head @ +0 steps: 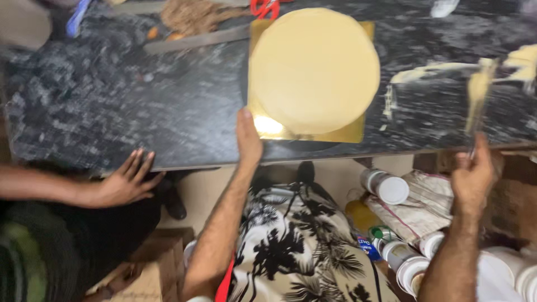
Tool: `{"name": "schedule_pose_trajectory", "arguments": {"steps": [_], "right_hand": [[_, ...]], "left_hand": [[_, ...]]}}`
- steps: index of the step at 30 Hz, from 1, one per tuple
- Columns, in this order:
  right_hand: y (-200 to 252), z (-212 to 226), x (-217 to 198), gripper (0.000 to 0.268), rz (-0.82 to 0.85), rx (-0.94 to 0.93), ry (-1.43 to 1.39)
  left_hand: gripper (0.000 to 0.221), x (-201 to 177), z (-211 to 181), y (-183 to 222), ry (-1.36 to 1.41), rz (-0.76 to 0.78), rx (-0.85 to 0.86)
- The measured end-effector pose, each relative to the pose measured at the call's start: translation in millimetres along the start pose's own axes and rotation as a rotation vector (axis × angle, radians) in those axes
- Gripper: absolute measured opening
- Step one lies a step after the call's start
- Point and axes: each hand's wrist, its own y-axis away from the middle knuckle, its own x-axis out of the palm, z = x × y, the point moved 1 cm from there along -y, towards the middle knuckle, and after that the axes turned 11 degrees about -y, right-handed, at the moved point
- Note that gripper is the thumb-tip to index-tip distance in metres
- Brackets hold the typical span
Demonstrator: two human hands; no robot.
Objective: The person frosts a cake by applying cream with a palette knife, smoothing the top and sides, and scraping away excess mixture.
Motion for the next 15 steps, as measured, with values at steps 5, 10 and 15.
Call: {"name": "schedule_pose_trajectory", "arguments": {"steps": [5, 10, 15], "right_hand": [[20.5, 10.0, 105.1, 0.092, 0.087, 0.328, 0.517], [50.4, 38.4, 124.9, 0.071, 0.067, 0.262, 0.247], [50.1, 0.5, 69.0, 0.029, 0.004, 1.052, -0.964]], "left_hand": [[0.058, -6.9, -32.4, 13.6, 0.16, 0.094, -0.008], [0.051, 1.7, 5.2, 1.6, 0.024, -0.039, 0.134], [0.041, -22.1, 1.6, 5.4, -0.083, -0.009, 0.31]]}}
